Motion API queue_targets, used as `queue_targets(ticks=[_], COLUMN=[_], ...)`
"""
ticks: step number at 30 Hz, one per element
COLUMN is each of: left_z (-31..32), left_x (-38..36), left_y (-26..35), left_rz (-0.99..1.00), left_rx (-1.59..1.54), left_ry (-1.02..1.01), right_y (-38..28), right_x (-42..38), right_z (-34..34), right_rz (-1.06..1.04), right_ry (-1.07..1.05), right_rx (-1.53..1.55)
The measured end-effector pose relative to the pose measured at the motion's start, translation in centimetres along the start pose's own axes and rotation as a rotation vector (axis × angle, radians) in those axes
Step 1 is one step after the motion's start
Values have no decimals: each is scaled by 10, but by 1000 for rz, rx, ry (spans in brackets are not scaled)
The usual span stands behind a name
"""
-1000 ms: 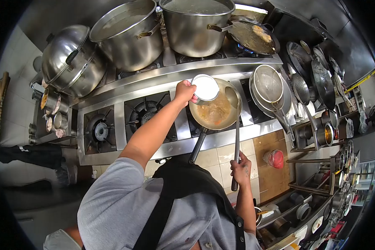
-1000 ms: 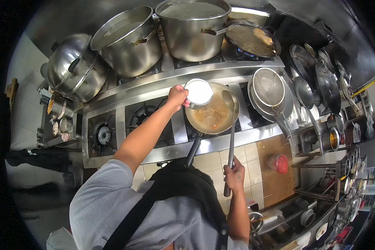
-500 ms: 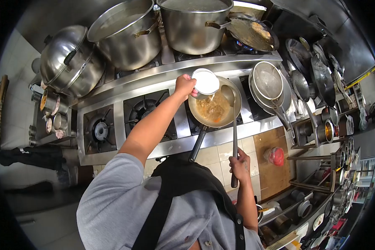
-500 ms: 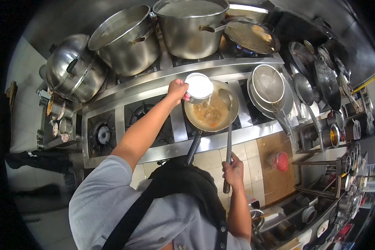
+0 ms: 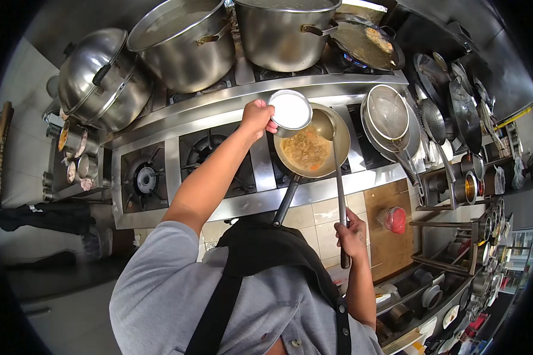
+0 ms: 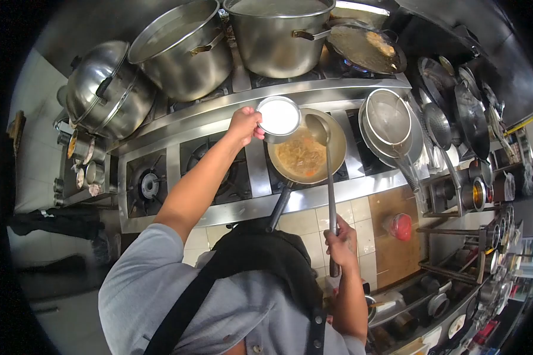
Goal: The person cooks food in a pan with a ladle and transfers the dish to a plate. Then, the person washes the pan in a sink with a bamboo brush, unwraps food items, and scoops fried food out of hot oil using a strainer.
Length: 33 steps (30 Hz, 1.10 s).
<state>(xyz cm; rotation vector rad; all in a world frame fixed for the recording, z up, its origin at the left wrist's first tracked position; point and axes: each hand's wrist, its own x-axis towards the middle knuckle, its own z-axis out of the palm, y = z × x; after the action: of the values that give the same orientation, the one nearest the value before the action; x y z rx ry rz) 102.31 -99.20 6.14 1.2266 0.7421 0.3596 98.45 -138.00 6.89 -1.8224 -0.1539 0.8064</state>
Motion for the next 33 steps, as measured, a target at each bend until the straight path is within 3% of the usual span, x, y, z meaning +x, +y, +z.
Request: queue_targets(ticks=[5, 10, 17, 26, 33], left_z=[-3, -4, -4, 1, 10], left_x=[-1, 1, 3, 8, 9], left_y=[1, 0, -4, -9, -13], left_rz=[-8, -4, -9, -14, -17], left_rx=[0, 30, 36, 34, 48], left_ry=[-1, 6, 14, -15, -18], right_y=[14, 14, 9, 27, 15], right_x=[27, 15, 20, 6, 2], right_z=[11, 5, 7, 10, 0], right_rz=[-2, 38, -22, 37, -38], right_ry=[38, -107, 73, -46, 55], right_rx=[-4, 113, -19, 255, 77])
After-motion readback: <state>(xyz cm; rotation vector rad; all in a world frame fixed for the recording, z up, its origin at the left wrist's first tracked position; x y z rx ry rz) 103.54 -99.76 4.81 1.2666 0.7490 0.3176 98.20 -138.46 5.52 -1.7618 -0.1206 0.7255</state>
